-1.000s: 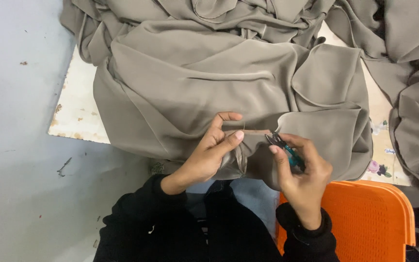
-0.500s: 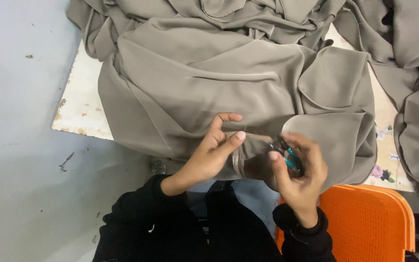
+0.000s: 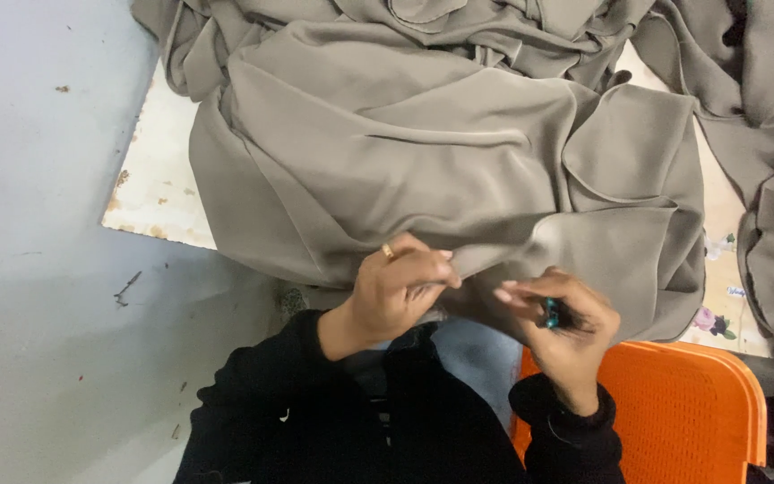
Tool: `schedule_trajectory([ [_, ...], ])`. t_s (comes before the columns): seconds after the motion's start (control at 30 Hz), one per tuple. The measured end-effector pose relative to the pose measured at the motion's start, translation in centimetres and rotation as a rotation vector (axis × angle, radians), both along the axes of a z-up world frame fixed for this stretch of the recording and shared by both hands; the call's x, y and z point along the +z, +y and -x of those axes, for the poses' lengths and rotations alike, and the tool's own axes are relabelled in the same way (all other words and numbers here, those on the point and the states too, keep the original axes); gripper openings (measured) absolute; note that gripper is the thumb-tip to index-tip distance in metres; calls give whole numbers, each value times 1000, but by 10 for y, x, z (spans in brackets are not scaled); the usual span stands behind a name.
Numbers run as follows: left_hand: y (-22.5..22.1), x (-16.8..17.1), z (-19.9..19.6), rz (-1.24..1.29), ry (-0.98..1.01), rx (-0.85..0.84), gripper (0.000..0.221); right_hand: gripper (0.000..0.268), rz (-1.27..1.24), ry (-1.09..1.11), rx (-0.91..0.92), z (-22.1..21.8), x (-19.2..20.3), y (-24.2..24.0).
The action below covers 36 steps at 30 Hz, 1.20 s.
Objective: Trimming loose threads from a large piece of grey fabric using manual thread snips.
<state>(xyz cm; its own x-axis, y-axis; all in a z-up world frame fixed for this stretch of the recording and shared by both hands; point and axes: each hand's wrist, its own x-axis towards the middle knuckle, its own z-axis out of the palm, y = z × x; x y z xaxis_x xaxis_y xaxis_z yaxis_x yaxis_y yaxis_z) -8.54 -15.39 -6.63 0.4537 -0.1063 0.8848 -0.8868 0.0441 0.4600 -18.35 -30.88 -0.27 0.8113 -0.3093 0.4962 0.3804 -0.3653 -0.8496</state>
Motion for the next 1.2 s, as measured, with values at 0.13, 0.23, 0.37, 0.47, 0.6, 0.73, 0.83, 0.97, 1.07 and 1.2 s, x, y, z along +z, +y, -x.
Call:
schedule_trajectory([
  [0.13, 23, 13, -1, -237, -58, -60, 23, 13, 87, 59, -49, 19, -17, -3],
  [0.23, 22, 16, -1, -180, -88, -80, 26, 44, 250, 142, -166, 21, -18, 3],
  [0.37, 22, 16, 3, -212, -62, -73, 24, 27, 473, 55, -201, 18, -18, 10],
  [0.47, 18, 17, 6, -195, -71, -80, 23, 22, 579, 0, -235, 14, -15, 15],
  [0.6, 17, 20, 7, -168, -105, -56, 25, 15, 718, -58, -283, 8, -10, 19],
  [0.73, 17, 19, 5, -142, -153, -24, 23, 12, 690, -64, -307, 9, -18, 16],
  [0.83, 17, 21, 5, -209, -96, -51, 21, 27, 624, -51, -293, 7, -23, 14],
  [0.97, 14, 23, 2, -134, -168, -32, 20, 24, 447, -94, -224, 5, -39, 2],
  [1.07, 7, 29, 3, -53, -180, -19, 25, 21, 344, -106, -122, -10, -26, 2],
  [1.2, 8, 22, -10, 62, -208, 10, 24, 14, 370, -170, -189, -7, -23, -12],
])
